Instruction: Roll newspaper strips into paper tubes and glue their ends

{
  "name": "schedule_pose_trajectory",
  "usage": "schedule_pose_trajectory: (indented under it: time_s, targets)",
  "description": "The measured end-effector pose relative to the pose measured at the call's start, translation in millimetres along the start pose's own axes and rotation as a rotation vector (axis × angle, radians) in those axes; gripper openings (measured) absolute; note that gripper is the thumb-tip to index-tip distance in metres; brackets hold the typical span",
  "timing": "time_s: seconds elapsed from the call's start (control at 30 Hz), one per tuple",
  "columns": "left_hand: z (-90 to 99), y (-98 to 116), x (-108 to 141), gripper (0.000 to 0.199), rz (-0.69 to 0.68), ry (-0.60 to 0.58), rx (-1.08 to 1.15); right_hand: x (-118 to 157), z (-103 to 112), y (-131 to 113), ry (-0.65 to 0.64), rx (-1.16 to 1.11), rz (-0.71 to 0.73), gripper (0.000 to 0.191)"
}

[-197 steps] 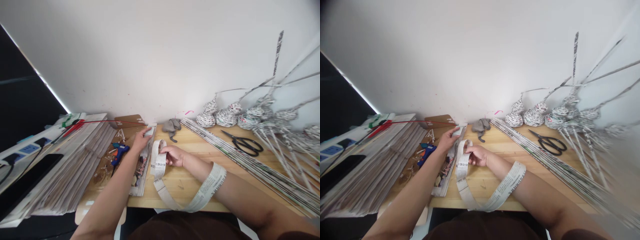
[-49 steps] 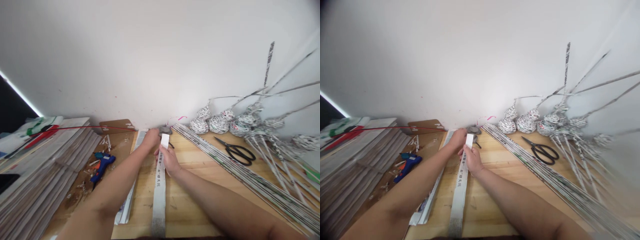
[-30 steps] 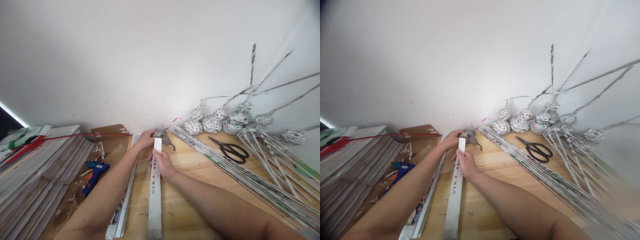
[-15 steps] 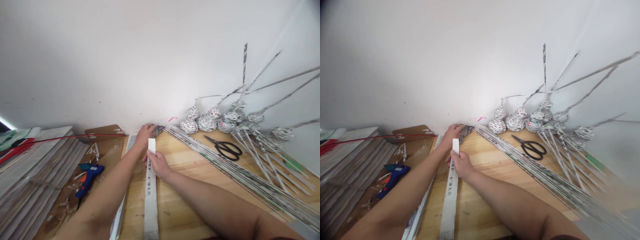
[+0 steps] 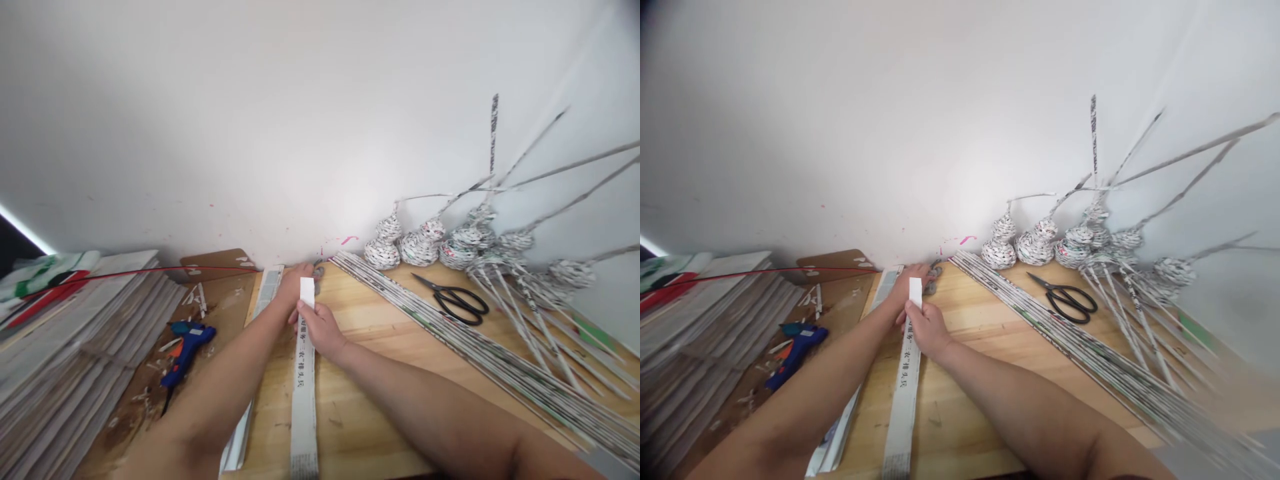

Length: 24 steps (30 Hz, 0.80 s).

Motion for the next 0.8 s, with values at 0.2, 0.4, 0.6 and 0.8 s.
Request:
schedule_pose_trajectory:
  time_s: [0.2, 0.4, 0.6, 0.8]
  targets:
    - [22.6, 1, -10, 0.048, 0.063, 0.041, 0.039, 1, 0, 0, 0.016, -0.013, -0.060, 0.050]
    - [7.0, -5, -17, 0.038, 0.038, -0.021, 0.020, 2, 0, -2, 0.020, -0.010, -0.061, 0.048]
    - [4.5, 3, -5, 0.034, 0.001, 0.086, -0.134, 0, 0, 0, -0.004, 0.015, -0.006, 0.048]
    - [-8.1, 7, -5, 0.023, -0.094, -0.046, -0.206, 2, -1, -2, -0.014, -0.024, -0.032, 0.048]
Point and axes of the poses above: each hand's wrist, its own x-axis away from the middle knuckle, its own z-axis out of the back of the hand, y = z × x, the point moved 4 cm from there along -x, towards the middle knuckle, and after that the axes turned 9 degrees about -z, right-handed, at the moved point
